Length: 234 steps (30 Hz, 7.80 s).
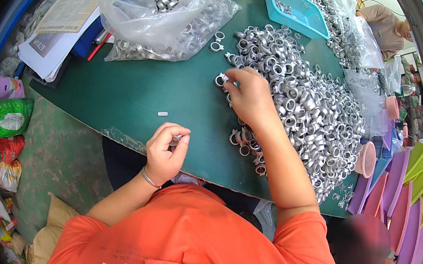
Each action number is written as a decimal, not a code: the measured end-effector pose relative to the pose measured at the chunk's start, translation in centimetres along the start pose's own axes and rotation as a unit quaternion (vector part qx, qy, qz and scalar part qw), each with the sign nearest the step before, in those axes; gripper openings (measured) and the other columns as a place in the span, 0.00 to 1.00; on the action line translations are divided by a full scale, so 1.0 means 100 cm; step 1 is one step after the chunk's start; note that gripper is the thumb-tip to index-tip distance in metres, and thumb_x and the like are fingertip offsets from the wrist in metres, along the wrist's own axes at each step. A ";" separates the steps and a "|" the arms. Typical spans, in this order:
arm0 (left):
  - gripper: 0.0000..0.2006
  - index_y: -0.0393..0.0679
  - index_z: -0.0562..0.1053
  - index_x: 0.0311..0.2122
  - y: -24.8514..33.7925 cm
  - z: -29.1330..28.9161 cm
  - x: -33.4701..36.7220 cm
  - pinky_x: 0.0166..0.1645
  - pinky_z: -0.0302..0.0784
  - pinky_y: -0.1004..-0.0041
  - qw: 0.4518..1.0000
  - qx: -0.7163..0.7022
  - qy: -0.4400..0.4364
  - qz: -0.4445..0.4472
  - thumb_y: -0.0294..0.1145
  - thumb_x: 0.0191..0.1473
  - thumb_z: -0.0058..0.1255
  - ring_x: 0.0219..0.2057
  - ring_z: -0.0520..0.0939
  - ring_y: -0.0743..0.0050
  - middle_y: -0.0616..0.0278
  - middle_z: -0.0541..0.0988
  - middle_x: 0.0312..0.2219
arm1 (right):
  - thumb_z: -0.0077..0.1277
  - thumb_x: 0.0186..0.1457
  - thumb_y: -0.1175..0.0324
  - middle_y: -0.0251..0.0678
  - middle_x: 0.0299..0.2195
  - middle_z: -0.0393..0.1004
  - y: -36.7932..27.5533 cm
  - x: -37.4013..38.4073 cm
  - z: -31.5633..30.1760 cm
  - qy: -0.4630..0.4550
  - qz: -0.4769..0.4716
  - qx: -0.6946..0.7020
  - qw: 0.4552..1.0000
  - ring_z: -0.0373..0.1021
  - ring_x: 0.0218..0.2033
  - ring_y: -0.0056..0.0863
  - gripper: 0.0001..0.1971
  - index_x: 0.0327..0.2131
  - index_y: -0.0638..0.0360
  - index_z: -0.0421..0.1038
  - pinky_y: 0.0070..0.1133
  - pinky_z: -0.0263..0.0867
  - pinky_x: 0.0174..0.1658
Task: The person picks up metal rings from a table, places them into small plastic bags, and then puts the filled bags into a larger container.
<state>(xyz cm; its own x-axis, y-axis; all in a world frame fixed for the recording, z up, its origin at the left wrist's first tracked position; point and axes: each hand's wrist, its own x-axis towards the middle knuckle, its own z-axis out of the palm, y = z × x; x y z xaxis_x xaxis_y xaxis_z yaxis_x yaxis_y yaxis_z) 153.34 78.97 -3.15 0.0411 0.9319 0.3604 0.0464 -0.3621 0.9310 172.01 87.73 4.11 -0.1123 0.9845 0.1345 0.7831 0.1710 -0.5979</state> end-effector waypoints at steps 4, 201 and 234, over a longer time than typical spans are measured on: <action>0.04 0.35 0.71 0.31 -0.001 -0.001 0.001 0.24 0.69 0.85 1.000 -0.005 0.004 -0.007 0.17 0.46 0.48 0.22 0.73 0.85 0.61 0.72 0.27 | 0.56 0.43 0.68 0.48 0.32 0.69 0.002 0.015 0.017 -0.082 0.053 -0.283 0.954 0.68 0.31 0.48 0.12 0.28 0.68 0.69 0.35 0.65 0.35; 0.07 0.39 0.66 0.34 0.040 0.029 -0.010 0.27 0.76 0.77 0.807 -0.287 -0.227 -0.464 0.32 0.56 0.43 0.22 0.76 0.77 0.59 0.74 0.26 | 0.58 0.41 0.81 0.34 0.28 0.69 0.023 -0.185 0.007 0.221 0.025 0.336 0.915 0.67 0.27 0.18 0.17 0.38 0.65 0.67 0.15 0.65 0.29; 0.08 0.38 0.66 0.31 0.036 0.019 -0.014 0.26 0.76 0.76 0.805 -0.283 -0.218 -0.473 0.32 0.57 0.42 0.22 0.76 0.77 0.58 0.74 0.27 | 0.58 0.41 0.67 0.35 0.23 0.64 0.020 -0.140 -0.015 0.171 0.002 -0.128 0.977 0.67 0.21 0.34 0.10 0.21 0.59 0.67 0.26 0.64 0.21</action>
<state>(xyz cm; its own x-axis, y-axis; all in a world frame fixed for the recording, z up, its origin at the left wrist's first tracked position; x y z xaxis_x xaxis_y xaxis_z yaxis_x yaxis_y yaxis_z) 155.32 76.29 -0.46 0.6066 0.6437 -0.4665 -0.1938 0.6888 0.6986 176.06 74.21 2.19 0.0674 0.9069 0.4160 0.9153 0.1097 -0.3875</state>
